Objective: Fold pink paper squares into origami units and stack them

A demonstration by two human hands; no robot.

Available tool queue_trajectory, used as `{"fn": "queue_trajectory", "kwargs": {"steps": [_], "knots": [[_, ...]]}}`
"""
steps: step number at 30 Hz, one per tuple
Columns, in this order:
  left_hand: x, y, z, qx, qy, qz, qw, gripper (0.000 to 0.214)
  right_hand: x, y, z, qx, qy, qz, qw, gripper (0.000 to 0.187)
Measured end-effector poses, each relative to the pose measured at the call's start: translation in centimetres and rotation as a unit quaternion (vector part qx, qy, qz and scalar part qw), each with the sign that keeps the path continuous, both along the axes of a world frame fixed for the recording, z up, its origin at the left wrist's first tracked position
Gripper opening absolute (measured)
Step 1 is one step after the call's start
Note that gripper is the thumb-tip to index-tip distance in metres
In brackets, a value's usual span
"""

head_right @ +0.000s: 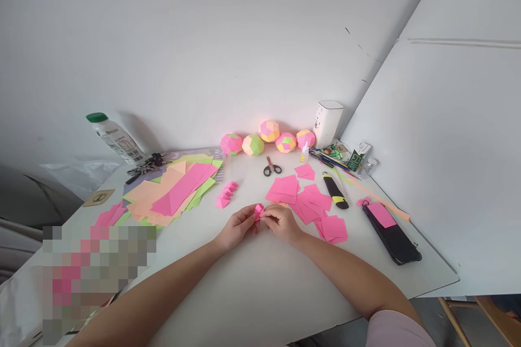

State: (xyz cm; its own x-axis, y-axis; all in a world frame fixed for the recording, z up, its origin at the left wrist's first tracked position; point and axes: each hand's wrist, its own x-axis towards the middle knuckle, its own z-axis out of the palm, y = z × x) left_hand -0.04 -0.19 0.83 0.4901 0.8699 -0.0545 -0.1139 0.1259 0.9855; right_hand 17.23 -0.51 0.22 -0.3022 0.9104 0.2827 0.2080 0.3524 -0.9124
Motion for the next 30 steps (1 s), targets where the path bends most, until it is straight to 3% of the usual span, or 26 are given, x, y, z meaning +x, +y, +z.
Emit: {"fn": "queue_trajectory", "kwargs": {"steps": [9, 17, 20, 24, 30], "knots": [[0.0, -0.4, 0.7, 0.042, 0.007, -0.041, 0.998, 0.049, -0.1, 0.1, 0.5, -0.070, 0.047, -0.001, 0.996, 0.015], [-0.1, -0.2, -0.4, 0.061, 0.027, -0.024, 0.997, 0.044, -0.1, 0.0, 0.4, -0.130, 0.082, -0.028, 0.988, 0.019], [-0.1, -0.1, -0.8, 0.064, 0.031, -0.020, 0.997, 0.044, -0.1, 0.0, 0.7, -0.128, 0.064, -0.003, 0.990, 0.021], [-0.1, -0.2, -0.9, 0.079, 0.048, -0.020, 0.996, 0.047, -0.2, 0.0, 1.1, -0.104, 0.010, 0.047, 0.993, 0.009], [0.0, -0.5, -0.4, 0.096, 0.083, -0.036, 0.991, 0.047, -0.1, -0.1, 1.2, -0.094, -0.002, 0.034, 0.995, 0.004]]}}
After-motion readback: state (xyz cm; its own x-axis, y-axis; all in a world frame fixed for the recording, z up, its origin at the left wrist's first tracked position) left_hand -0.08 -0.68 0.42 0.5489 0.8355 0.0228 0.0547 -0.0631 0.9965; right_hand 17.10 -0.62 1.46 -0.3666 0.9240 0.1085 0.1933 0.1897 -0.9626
